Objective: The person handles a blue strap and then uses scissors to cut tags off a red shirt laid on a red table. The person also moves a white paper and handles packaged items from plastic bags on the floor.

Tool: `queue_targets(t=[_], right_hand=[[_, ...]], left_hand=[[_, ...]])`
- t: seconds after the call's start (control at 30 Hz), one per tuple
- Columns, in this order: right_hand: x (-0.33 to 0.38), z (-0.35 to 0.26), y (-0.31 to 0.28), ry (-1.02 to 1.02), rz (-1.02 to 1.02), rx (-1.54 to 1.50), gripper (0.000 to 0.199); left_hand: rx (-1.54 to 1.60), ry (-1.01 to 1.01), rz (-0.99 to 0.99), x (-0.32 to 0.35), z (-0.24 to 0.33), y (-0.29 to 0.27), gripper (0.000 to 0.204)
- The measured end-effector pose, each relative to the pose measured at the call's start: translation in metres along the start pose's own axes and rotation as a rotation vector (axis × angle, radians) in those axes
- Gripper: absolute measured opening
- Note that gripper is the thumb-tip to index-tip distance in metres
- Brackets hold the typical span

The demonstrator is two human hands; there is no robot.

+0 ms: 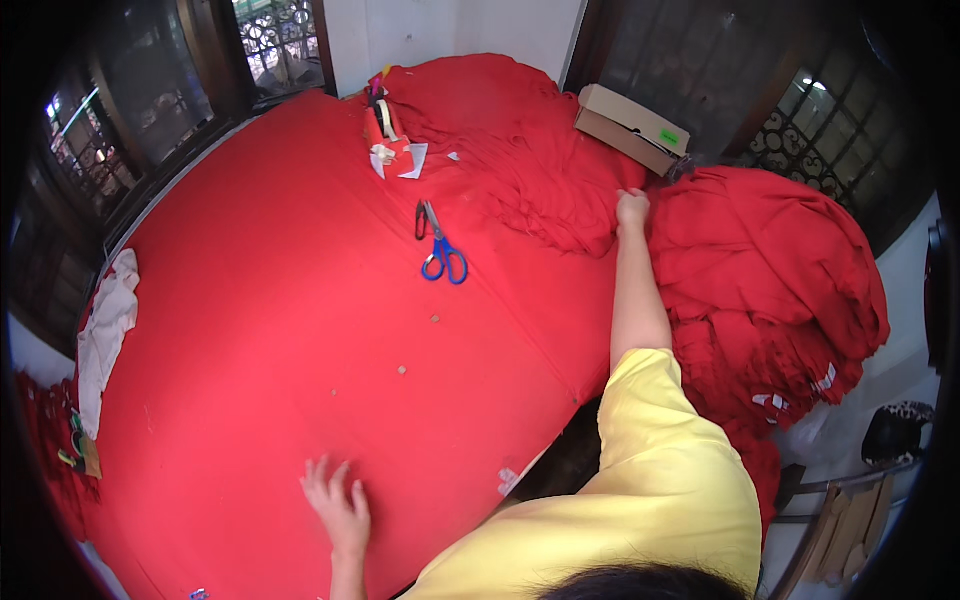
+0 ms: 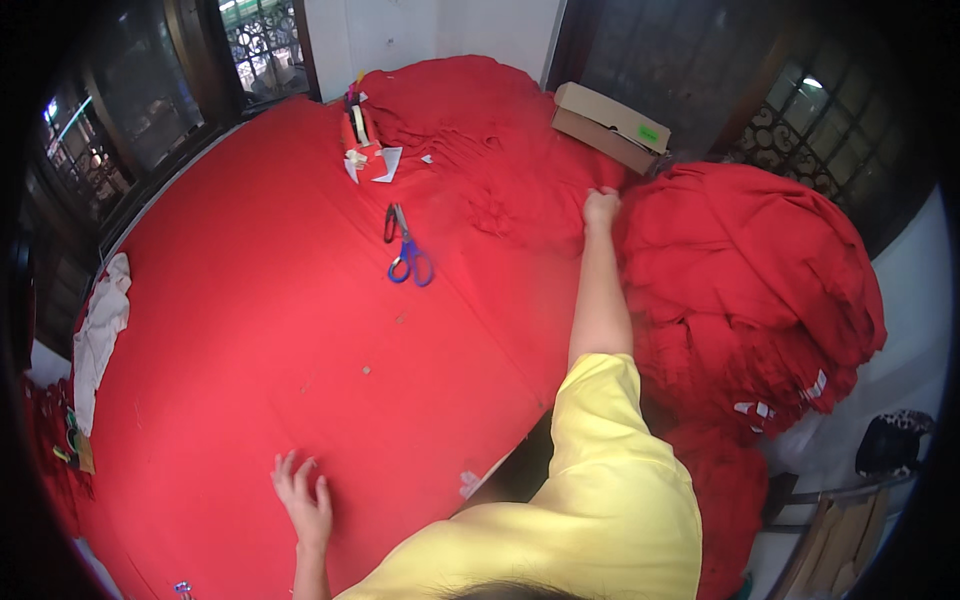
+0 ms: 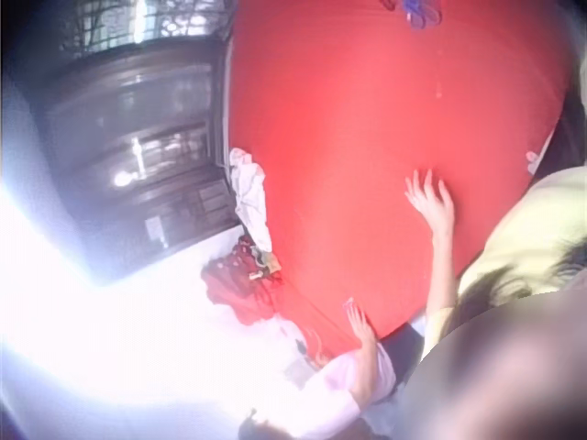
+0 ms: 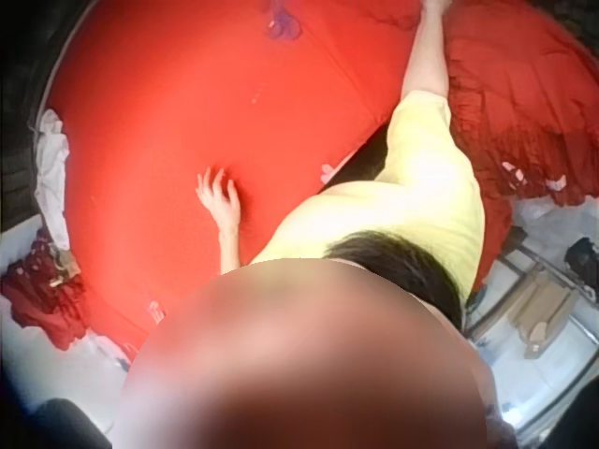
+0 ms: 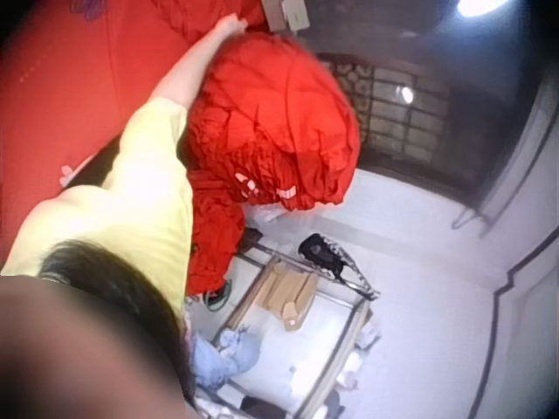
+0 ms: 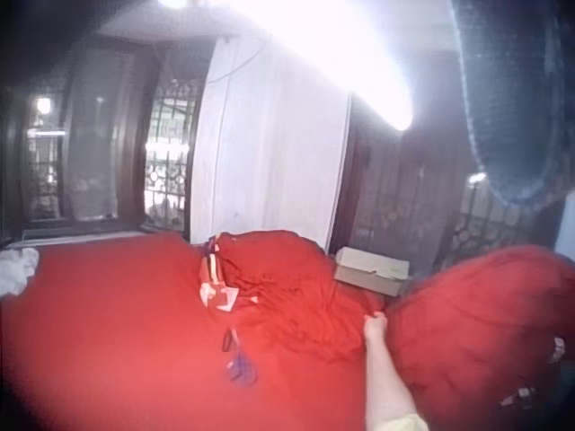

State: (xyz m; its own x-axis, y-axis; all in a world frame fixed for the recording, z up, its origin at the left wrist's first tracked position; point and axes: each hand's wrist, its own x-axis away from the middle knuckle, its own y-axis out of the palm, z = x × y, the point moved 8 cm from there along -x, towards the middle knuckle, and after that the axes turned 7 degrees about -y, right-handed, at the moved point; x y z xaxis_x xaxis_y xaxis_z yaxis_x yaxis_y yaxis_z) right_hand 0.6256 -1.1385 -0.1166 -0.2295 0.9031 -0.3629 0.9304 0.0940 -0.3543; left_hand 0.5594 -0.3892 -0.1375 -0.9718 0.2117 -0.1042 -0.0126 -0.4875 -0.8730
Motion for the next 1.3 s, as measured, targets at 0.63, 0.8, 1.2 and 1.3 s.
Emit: queue_targets(t=[0.63,0.8,1.2,1.3], right_hand=[[0.013,-0.027,0.055,0.454,-0.458,-0.840,0.044],[-0.090,0.052,-0.029,0.028,0.173,-0.068,0.061],[-0.149,-0.001,0.005,-0.227,-0.063,0.544,0.041],[-0.170,0.022,-0.005,-0.237,-0.039,0.513,0.038]], left_hand=[[1.748,-0.511,-0.871,-0.318,0.443,0.255,0.098],[1.260,-0.079,-0.560,-0.348,0.453,0.243,0.022],[1.351,0.494,-0.332,-0.372,0.499,0.048,0.022],[1.586,0.521,-0.370,-0.354,0.496,-0.012,0.022]])
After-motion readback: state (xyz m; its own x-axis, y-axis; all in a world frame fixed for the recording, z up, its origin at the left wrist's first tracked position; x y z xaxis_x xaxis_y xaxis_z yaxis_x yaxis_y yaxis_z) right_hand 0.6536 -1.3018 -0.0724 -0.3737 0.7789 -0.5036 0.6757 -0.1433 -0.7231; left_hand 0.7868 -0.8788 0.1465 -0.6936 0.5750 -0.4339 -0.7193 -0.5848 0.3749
